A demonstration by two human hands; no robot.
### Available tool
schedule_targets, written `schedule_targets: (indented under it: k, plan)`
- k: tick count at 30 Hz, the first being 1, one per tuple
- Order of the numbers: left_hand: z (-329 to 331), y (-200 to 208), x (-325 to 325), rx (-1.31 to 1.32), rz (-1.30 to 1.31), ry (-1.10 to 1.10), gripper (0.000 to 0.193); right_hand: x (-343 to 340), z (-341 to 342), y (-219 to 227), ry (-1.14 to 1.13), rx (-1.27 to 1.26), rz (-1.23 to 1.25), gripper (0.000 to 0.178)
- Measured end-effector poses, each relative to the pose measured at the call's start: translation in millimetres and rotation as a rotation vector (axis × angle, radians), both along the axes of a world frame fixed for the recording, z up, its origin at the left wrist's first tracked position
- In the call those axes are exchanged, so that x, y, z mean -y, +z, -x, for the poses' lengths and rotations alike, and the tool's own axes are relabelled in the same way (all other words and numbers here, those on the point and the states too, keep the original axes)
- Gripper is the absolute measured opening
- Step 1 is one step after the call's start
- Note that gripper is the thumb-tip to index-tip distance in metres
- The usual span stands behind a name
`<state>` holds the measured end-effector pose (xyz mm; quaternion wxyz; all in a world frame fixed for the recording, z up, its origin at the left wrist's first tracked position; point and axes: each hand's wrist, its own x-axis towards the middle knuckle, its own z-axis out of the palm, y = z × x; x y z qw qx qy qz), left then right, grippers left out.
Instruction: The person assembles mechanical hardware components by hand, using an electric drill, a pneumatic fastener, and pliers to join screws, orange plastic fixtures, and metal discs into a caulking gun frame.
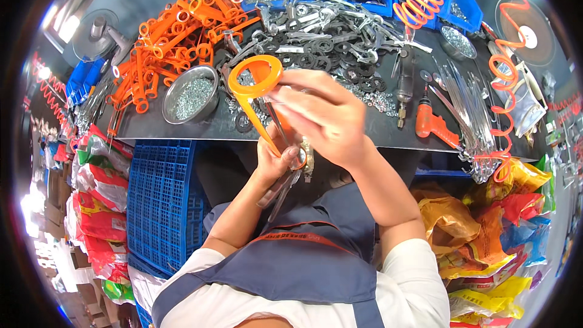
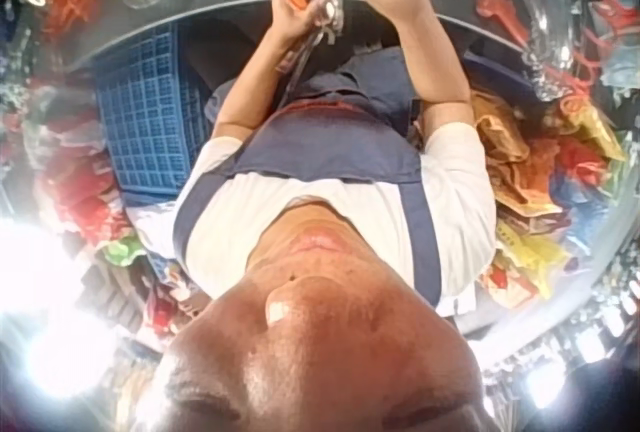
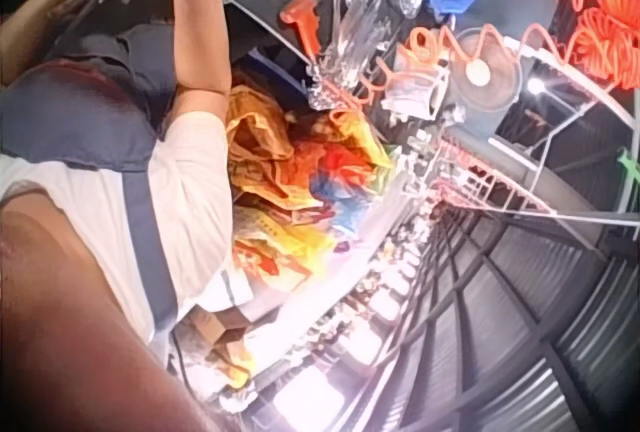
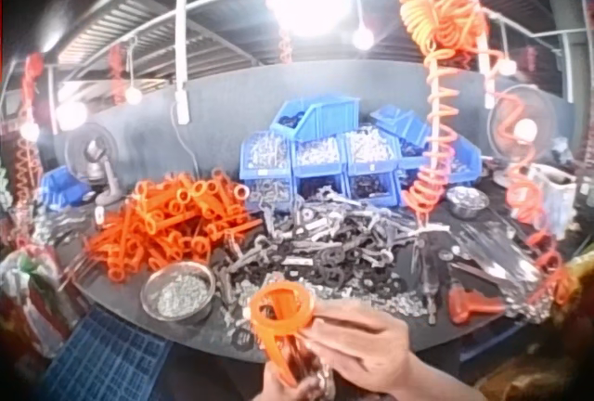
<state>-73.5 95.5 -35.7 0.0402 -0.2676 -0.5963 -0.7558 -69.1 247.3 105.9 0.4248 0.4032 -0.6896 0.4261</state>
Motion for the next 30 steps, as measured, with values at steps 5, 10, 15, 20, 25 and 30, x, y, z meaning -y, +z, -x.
schedule_targets:
  k: [5,10,15,20,25,30]
  plan:
    - [-2,0,-9,0.07,-0.11,-0.042,0.038,7,6,9,0.002,-0.002,-0.183,0.021]
    - [1,-5,-1,0.011,-0.041,-0.001,0.037,-29,11,12,-0.145,0.051,-0.066,0.02]
    - [12,4,-7,-0.142,0.022,0.044,0.029,-198,73,-90,-1.271,0.855,-0.428,0.051]
    - [11,8,-8,0.081,0.016,0.025,0.025,-232,84,-117,-0.638,1.198,0.152,0.035]
    - [10,4,-9,-0.08,-0.034,0.041,0.026,-200,63,-115,0.442,1.3,0.766,0.04]
    - [8,3,-9,-0.014,-0.043,0.053,0.028,-82,28,-81,0.257,0.779,0.733,0.042]
